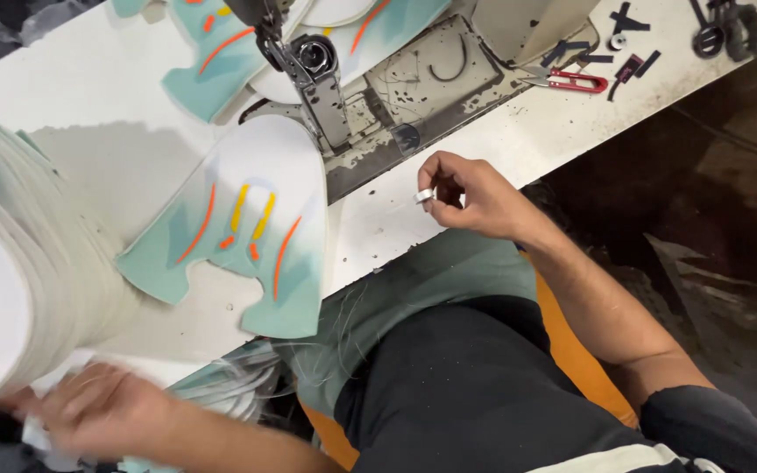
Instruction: The person operates a sewing machine to stitch light blue shoe parts with orange and yellow markings. They repeatedly feed the parts under the needle, adjust the machine's lever, and handle the materials. The person also threads the needle and removes a bobbin during the process.
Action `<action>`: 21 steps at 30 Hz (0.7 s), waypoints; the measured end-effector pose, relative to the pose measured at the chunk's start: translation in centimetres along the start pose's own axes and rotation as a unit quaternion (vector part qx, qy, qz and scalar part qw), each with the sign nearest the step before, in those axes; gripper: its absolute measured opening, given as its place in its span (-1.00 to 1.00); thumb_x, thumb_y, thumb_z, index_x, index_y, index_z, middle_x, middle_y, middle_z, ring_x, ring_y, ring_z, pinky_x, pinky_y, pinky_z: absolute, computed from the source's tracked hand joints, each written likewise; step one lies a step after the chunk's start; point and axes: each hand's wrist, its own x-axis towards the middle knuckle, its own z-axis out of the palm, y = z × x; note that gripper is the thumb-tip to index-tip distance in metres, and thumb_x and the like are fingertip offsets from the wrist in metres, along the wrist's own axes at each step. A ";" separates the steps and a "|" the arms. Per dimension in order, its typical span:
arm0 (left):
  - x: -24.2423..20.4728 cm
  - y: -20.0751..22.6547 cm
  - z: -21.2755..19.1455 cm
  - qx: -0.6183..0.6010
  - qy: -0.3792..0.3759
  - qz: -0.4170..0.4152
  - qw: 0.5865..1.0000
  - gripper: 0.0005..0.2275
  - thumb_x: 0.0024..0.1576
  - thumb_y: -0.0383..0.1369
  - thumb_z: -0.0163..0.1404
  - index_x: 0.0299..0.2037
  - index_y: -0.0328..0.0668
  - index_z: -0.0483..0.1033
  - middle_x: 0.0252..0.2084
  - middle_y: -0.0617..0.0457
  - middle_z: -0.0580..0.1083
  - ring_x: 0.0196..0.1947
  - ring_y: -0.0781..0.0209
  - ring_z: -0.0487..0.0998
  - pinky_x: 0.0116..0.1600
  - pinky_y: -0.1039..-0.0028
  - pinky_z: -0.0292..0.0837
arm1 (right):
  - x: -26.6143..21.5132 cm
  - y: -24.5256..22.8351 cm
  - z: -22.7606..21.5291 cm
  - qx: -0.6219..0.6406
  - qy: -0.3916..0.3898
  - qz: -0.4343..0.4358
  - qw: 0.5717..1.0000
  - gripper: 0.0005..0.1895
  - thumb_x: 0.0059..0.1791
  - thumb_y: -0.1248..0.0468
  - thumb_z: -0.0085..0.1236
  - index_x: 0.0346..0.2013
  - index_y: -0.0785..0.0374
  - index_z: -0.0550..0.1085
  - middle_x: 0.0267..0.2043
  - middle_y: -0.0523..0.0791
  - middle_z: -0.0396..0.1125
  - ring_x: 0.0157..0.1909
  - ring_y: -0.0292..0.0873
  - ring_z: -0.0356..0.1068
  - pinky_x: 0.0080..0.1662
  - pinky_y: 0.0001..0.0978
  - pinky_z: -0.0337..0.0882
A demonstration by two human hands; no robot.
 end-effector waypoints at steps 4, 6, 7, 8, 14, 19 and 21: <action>-1.8 2.9 2.7 0.188 0.052 0.146 0.970 -0.57 0.43 -0.27 -0.31 0.42 -0.39 0.17 -0.09 -0.01 0.49 -0.45 0.32 0.40 -0.32 0.63 0.34 | 1.1 0.9 0.4 -0.004 -0.008 -0.011 1.000 -0.82 -0.06 0.39 0.13 -0.16 0.27 0.42 -0.40 -0.25 0.34 -0.38 -0.43 0.31 -0.31 -0.55 0.32; -5.8 -2.6 3.3 0.229 0.018 0.067 0.971 -0.65 0.45 -0.28 -0.23 0.28 -0.43 0.29 -0.12 -0.05 0.51 -0.34 0.27 0.47 -0.22 0.56 0.40 | 1.6 0.9 1.1 -0.007 -0.026 -0.015 1.000 -0.81 -0.06 0.39 0.14 -0.16 0.26 0.42 -0.41 -0.25 0.33 -0.39 -0.43 0.30 -0.31 -0.55 0.33; -7.3 -5.8 3.7 0.256 -0.030 -0.016 0.966 -0.71 0.47 -0.29 -0.15 0.15 -0.46 0.42 -0.15 -0.09 0.54 -0.23 0.22 0.55 -0.12 0.48 0.46 | 2.1 0.8 1.3 -0.016 -0.027 -0.020 0.999 -0.80 -0.06 0.39 0.15 -0.15 0.25 0.42 -0.43 -0.26 0.33 -0.40 -0.43 0.29 -0.31 -0.56 0.33; -7.7 -6.0 9.3 0.256 -0.020 -0.007 0.967 -0.71 0.47 -0.29 -0.15 0.15 -0.46 0.42 -0.15 -0.09 0.54 -0.23 0.22 0.55 -0.12 0.48 0.46 | 2.2 -0.1 1.9 -0.019 -0.039 -0.026 0.999 -0.80 -0.06 0.39 0.15 -0.15 0.25 0.42 -0.43 -0.26 0.33 -0.40 -0.43 0.29 -0.31 -0.56 0.33; -12.0 -8.2 20.5 0.341 -0.368 -0.225 0.835 -0.73 0.15 -0.38 0.16 0.00 -0.33 0.49 -0.11 -0.02 0.55 -0.26 0.39 0.57 -0.12 0.52 0.48 | 1.4 -3.2 2.2 -0.033 -0.072 -0.054 0.995 -0.80 -0.06 0.40 0.16 -0.16 0.25 0.40 -0.38 -0.29 0.31 -0.36 -0.46 0.30 -0.30 -0.58 0.33; -3.1 -6.3 2.6 -0.370 -0.035 -0.366 0.853 -0.89 0.38 -0.39 -0.14 -0.16 -0.15 0.43 -0.37 0.14 0.37 -0.38 0.35 0.36 -0.37 0.62 0.31 | 0.3 -0.8 -0.1 -0.024 -0.006 -0.017 1.000 -0.81 -0.06 0.40 0.15 -0.16 0.23 0.41 -0.40 -0.27 0.34 -0.38 -0.44 0.30 -0.31 -0.53 0.27; -0.7 -0.3 -0.6 -0.191 0.001 -0.169 0.967 -0.85 0.43 -0.38 -0.15 0.14 -0.13 0.36 -0.38 0.17 0.35 -0.48 0.43 0.29 -0.40 0.69 0.21 | 0.2 -0.1 -0.6 -0.014 -0.006 -0.019 1.000 -0.81 -0.06 0.40 0.14 -0.16 0.23 0.41 -0.37 -0.27 0.35 -0.36 -0.45 0.33 -0.29 -0.54 0.31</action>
